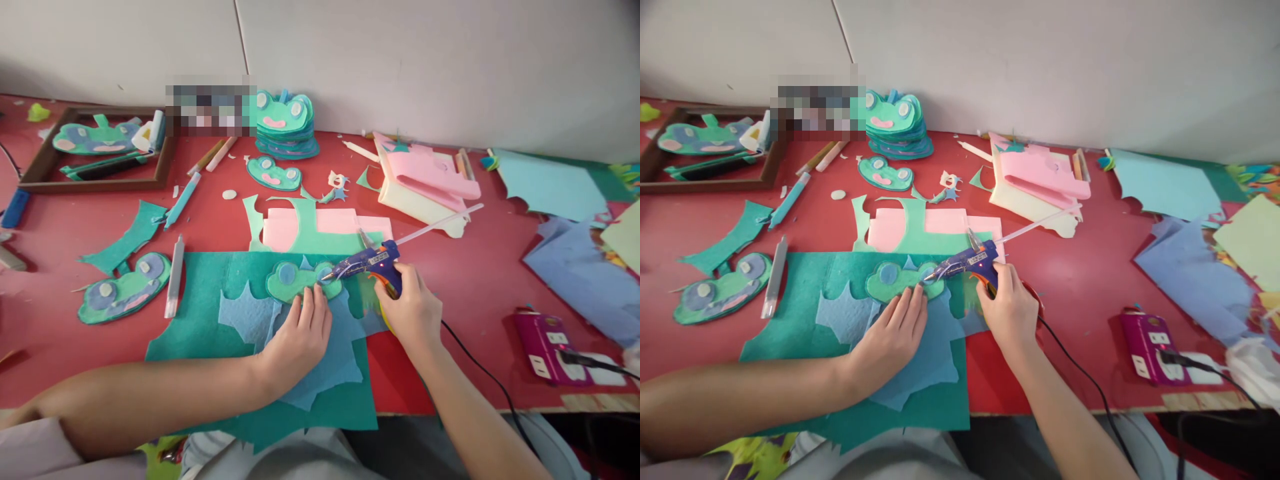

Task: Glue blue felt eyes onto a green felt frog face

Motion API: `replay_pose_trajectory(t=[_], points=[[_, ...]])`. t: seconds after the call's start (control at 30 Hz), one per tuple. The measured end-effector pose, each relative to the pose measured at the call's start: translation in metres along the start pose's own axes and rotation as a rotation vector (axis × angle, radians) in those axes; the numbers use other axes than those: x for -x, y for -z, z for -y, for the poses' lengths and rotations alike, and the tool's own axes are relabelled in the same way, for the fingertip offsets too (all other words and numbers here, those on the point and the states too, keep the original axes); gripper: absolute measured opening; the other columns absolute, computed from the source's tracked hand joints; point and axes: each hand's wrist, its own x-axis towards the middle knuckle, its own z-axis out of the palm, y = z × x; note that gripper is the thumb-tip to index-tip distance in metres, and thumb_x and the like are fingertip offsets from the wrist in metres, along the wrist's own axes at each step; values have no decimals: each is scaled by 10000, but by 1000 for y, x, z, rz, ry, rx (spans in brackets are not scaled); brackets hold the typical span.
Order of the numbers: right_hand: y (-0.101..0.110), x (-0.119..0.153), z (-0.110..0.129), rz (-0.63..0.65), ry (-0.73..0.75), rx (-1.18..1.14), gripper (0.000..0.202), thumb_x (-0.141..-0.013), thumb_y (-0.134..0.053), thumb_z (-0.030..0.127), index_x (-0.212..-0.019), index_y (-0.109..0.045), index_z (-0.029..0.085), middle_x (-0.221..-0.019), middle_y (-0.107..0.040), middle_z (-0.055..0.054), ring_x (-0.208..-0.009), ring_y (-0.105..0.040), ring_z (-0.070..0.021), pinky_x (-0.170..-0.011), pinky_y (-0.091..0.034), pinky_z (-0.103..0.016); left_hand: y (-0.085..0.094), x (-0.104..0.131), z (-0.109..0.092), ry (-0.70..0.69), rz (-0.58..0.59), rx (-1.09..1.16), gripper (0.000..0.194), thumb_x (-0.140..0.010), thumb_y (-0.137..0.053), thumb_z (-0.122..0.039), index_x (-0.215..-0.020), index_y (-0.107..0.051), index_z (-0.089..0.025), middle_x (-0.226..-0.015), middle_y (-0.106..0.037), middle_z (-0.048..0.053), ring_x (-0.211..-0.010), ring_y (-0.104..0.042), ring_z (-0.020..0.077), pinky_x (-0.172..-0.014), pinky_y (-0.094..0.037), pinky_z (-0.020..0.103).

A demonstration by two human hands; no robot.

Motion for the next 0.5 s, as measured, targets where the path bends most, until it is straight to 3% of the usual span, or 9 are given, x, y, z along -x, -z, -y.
replay_pose_trajectory(t=[0.5], points=[[2,0,-2,5,-10,-37,255,-821,-515,299,-1047,-519,181,-866,-657,-56,-727,-627,-182,-544,-380,-248,1,0,0,-5,5,2,379,-865,-357,-109,-1167,-571,-30,-1230,-576,189,-1092,-583,269,-869,-518,353]])
